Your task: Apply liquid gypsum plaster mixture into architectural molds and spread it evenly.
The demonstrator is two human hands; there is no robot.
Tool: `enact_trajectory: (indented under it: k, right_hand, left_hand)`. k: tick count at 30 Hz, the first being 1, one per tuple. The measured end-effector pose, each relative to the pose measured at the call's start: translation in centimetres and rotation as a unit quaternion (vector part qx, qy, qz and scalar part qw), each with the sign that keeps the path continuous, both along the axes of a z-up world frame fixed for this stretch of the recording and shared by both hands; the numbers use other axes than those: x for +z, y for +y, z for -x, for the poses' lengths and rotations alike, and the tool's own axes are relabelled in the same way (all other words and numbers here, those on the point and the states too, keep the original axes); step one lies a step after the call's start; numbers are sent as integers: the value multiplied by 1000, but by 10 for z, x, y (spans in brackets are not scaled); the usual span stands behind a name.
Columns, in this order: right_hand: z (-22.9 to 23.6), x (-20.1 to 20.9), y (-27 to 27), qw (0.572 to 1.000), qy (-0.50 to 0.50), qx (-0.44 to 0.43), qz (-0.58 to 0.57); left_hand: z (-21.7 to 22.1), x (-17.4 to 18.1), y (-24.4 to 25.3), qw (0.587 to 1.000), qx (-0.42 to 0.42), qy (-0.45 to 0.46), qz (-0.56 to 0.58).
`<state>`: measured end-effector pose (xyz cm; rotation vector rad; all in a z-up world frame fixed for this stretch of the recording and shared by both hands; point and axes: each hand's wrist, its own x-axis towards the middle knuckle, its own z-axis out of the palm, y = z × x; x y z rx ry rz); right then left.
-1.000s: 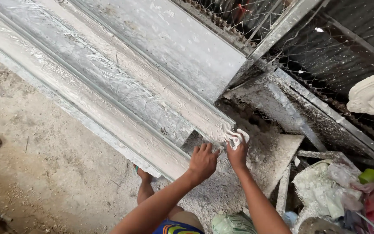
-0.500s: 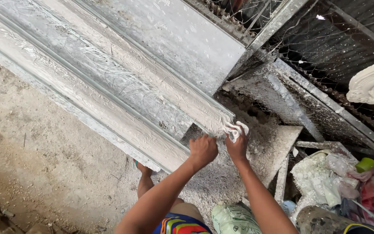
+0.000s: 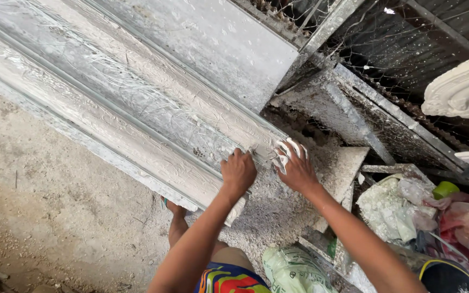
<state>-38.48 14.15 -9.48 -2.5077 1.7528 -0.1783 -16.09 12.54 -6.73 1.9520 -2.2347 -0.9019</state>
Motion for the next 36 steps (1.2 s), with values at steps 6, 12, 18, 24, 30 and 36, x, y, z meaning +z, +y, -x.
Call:
enact_trajectory:
  k: [6,12,18,24,30,36]
  right_hand:
    - [-5,25,-17,958,238,8,-162]
    - [2,21,-10,999,43,13,-29]
    - [-2,12,-13,991,113,39,-54]
    - [-40,16,-41,968,195,86,-131]
    - [-67,1,-75,959,236,149,-47]
    - [-118,-17,-117,983,80,163,-4]
  left_hand:
    - [-15,19,-3,995,48,89,-17]
    - [24,-10,24,992,-28,120,-35]
    - [21,-5,19,999,-3,32,-20]
    - [46,-21,32,997,25,-55,44]
    - [19,-10,7,991,62,-110,51]
    - [-18,-5,-26,983,82,-150,70]
